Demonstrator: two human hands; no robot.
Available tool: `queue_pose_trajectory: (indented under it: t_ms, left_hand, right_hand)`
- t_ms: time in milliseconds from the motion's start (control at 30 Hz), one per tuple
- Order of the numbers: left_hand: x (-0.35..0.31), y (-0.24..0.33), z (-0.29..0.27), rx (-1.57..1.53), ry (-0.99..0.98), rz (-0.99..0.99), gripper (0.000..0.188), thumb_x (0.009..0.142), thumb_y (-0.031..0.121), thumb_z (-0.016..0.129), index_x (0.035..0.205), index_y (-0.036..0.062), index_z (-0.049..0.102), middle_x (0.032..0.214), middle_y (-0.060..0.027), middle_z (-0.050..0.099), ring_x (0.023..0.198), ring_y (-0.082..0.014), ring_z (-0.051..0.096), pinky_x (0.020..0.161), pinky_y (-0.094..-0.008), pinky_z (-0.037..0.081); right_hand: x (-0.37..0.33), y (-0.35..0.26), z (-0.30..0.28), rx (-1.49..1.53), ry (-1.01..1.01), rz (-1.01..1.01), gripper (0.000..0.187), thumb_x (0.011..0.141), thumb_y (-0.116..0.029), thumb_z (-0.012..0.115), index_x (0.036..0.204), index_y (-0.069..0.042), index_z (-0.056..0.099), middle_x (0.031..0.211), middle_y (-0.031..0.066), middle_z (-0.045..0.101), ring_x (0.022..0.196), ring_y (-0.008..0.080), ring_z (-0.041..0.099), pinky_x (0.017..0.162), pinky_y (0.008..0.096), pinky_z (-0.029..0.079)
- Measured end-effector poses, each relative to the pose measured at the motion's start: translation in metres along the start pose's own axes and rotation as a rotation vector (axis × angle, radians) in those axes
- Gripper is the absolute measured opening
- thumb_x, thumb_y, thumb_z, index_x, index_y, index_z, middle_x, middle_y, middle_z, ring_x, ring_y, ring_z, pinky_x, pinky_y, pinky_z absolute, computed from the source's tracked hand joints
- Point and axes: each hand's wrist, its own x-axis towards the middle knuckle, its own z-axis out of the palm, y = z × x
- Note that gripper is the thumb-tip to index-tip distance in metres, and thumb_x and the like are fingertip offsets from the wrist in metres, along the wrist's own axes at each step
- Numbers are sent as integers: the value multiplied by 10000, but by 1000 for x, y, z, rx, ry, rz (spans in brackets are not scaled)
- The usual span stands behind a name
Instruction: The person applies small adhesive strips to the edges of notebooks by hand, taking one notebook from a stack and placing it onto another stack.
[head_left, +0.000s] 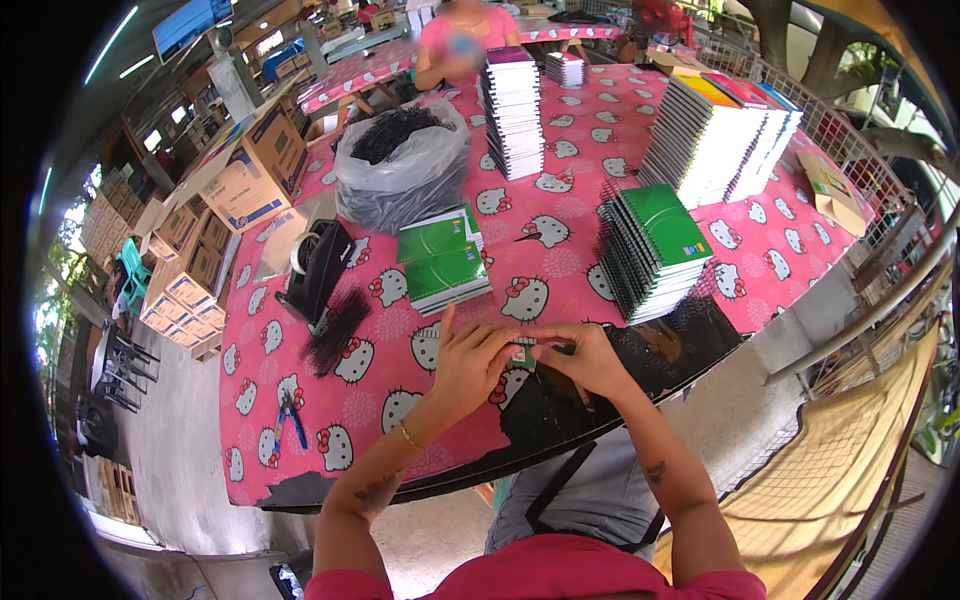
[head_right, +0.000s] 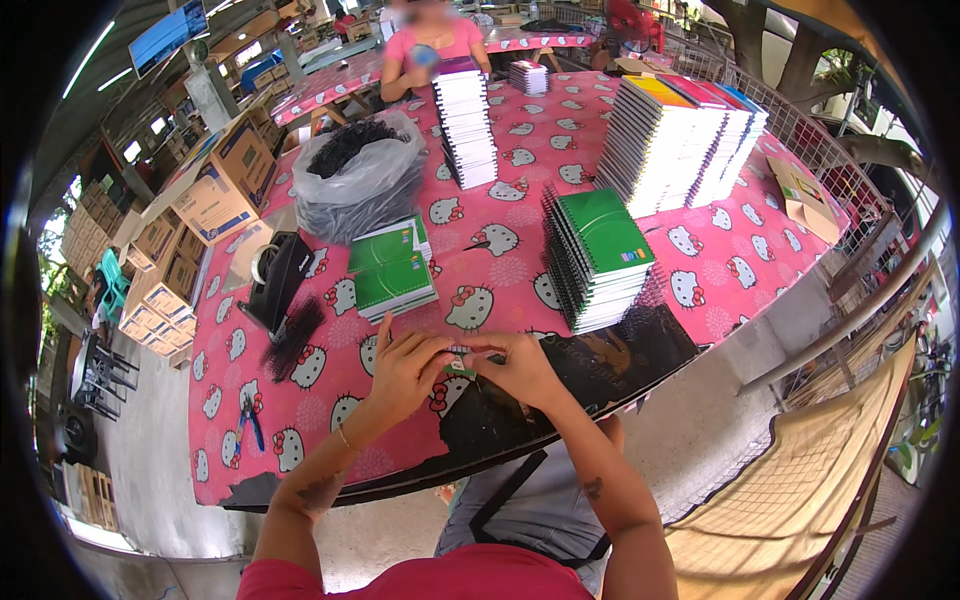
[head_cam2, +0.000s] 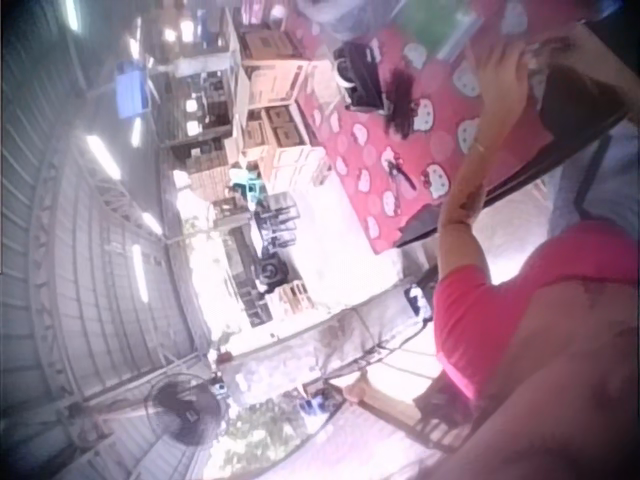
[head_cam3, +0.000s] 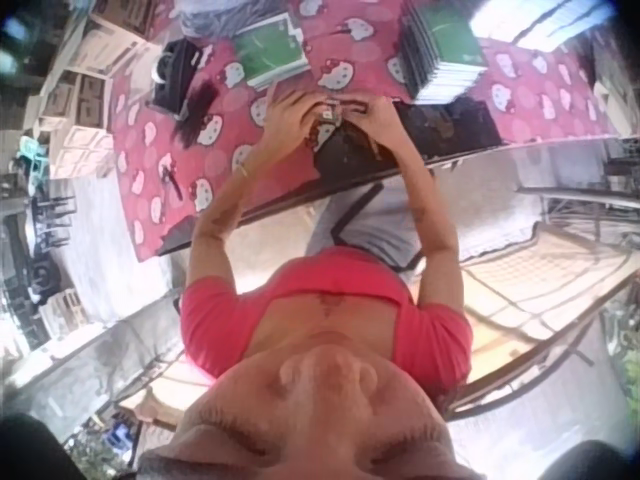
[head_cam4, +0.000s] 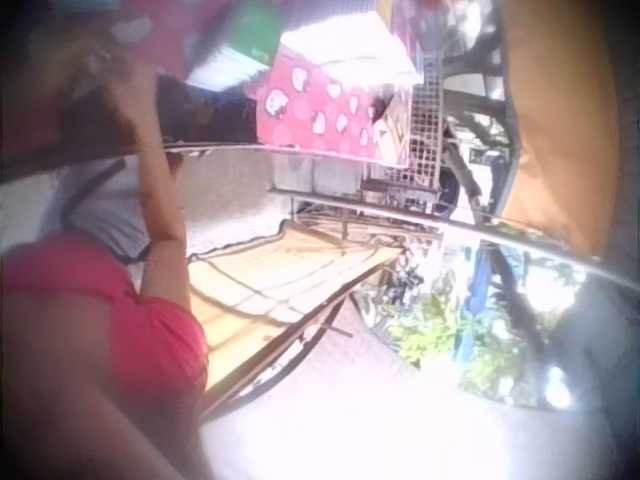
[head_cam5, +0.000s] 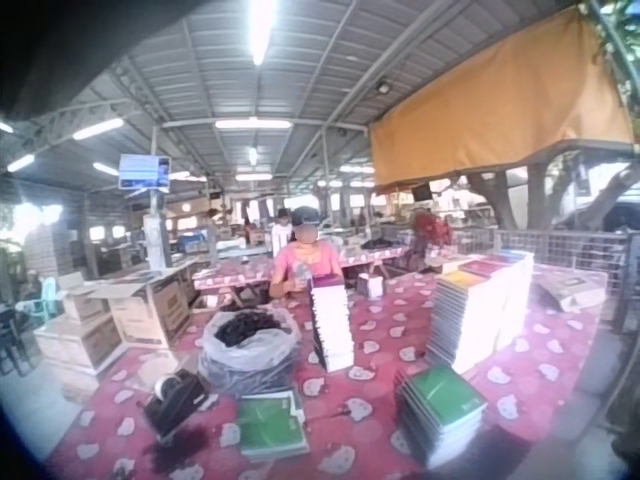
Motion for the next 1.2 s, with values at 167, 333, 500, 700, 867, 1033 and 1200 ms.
queue_pose_trajectory:
  t_ms: [167,333,500,700,867,1033,1200]
  left_hand:
    - [-1,3,1,-15,-28,-35,197,905,237,704,1059,115,688,957,-16,685,951,-242,648,1164,-574,250]
    - [4,3,-4,-6,-40,-22,242,893,244,714,1073,88,671,961,-77,660,950,-300,620,1052,-521,358]
    - [5,4,-8,56,-114,34,237,889,219,699,1073,75,654,926,-104,644,931,-325,615,932,-479,433]
    - [20,26,-21,-75,-187,-184,221,899,175,680,1082,58,638,981,-121,656,915,-296,670,770,-450,547]
    - [87,95,-51,-825,-15,-278,314,934,92,667,1241,39,631,1138,-169,644,1003,-243,657,888,-400,524]
    - [176,68,-39,-544,76,116,374,955,167,661,1304,37,620,1076,-172,625,953,-295,639,792,-383,515]
    - [248,74,31,-517,197,58,353,912,221,699,1208,32,667,976,-172,628,878,-320,624,770,-433,498]
  right_hand:
    - [5,2,-13,-80,-35,44,230,865,-127,757,1059,-3,744,872,138,741,792,179,715,766,305,552]
    - [15,6,-16,-96,-141,-123,162,848,-97,740,954,19,701,815,134,712,764,166,701,728,303,549]
    - [18,8,0,-189,23,-207,145,834,-90,710,927,6,652,722,148,633,670,295,665,648,378,529]
    - [0,-2,7,-288,361,-203,323,840,-168,753,1089,1,633,915,165,651,862,335,657,753,379,523]
    - [-24,-89,-24,0,302,-180,593,912,-138,717,1430,-10,457,1188,128,629,1122,237,613,939,342,490]
    - [9,-117,-103,502,166,-58,679,923,-44,678,1521,3,360,1233,88,639,1134,150,588,991,322,472]
    - [48,-89,-195,-176,300,-70,619,886,-108,730,1441,19,486,1150,112,687,1011,173,652,863,344,529]
